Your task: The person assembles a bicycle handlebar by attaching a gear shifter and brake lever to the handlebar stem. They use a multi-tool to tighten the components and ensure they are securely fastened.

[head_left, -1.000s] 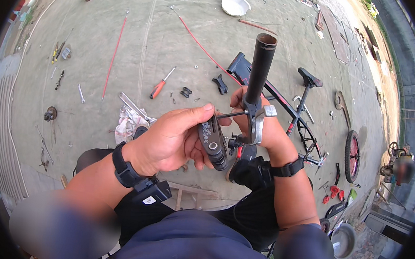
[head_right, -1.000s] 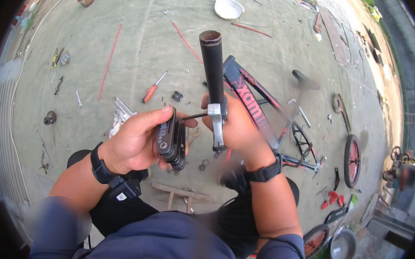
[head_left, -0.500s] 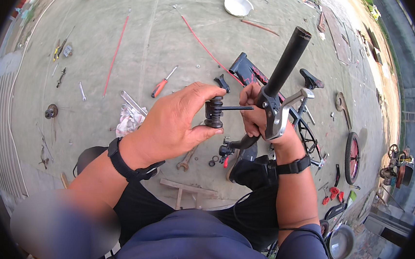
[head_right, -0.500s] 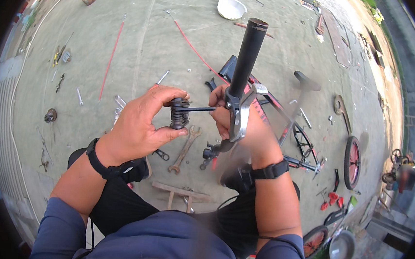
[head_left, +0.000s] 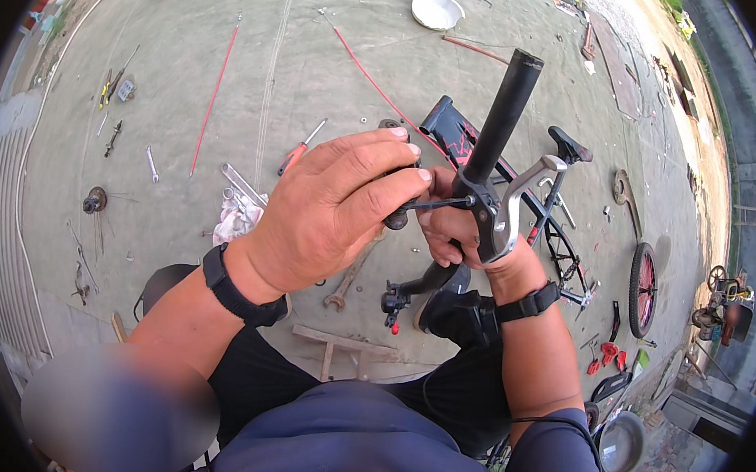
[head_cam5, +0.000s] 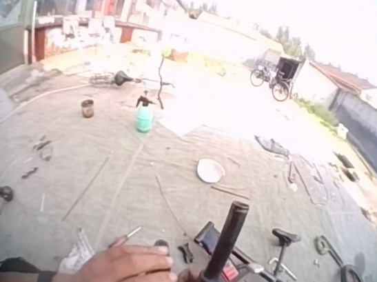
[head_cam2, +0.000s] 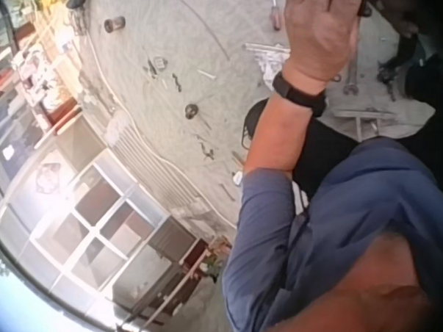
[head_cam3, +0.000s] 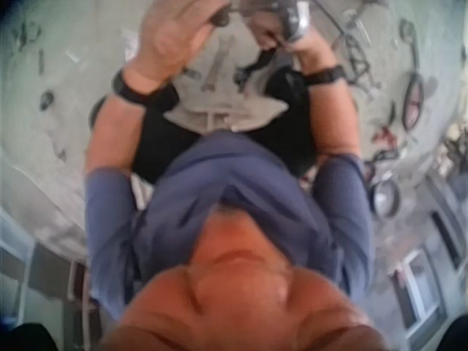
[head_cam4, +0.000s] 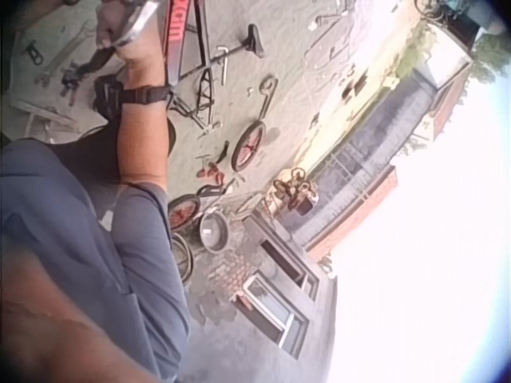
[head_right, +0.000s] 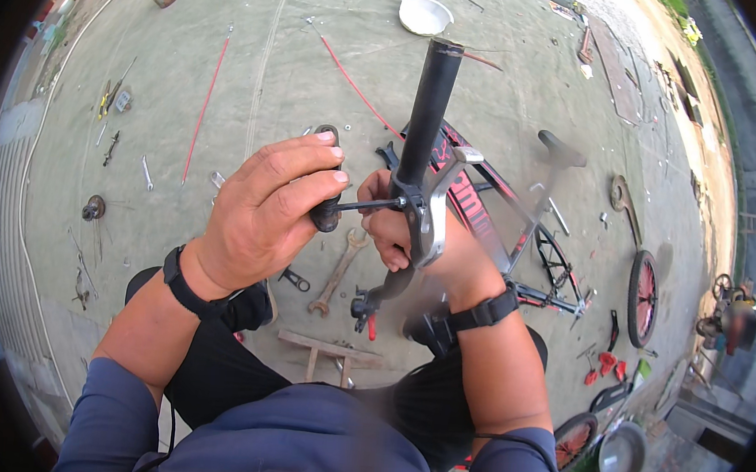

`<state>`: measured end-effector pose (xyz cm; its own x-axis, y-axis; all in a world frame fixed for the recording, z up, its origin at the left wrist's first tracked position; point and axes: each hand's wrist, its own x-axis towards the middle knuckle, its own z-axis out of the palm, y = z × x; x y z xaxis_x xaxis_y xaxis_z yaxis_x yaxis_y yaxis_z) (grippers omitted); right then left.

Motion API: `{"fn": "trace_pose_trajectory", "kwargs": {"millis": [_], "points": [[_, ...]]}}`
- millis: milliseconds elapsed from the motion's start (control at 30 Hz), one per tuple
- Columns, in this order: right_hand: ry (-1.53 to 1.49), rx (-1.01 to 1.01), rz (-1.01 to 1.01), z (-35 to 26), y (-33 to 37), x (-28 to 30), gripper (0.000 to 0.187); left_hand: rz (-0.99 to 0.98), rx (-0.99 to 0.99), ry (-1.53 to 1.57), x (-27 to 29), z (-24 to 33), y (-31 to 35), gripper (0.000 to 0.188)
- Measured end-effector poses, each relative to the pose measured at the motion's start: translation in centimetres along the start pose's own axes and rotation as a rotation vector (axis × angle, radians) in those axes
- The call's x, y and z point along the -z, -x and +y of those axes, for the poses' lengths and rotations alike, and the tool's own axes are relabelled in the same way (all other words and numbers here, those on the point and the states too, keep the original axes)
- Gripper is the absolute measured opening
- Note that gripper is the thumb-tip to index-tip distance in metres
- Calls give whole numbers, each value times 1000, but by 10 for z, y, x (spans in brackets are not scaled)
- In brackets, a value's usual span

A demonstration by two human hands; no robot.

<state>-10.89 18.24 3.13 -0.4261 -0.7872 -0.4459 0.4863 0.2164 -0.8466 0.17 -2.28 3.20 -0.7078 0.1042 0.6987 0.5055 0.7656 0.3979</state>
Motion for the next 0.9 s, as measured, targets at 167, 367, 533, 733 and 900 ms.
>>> {"fn": "trace_pose_trajectory", "kwargs": {"millis": [167,367,533,733,900], "points": [[-13,-18,-7,2,0,0,12,2,-3,-48,-1,1,2,50],[5,-32,-67,0,2,0,16,56,-78,-83,-3,-2,2,45],[-23,-68,-130,0,6,2,22,67,-123,-75,-3,-4,0,43],[-24,-77,-102,5,6,1,23,51,-126,-111,-4,0,-1,42],[1,-72,-75,2,4,1,20,-17,-78,-100,1,2,-1,46]]}}
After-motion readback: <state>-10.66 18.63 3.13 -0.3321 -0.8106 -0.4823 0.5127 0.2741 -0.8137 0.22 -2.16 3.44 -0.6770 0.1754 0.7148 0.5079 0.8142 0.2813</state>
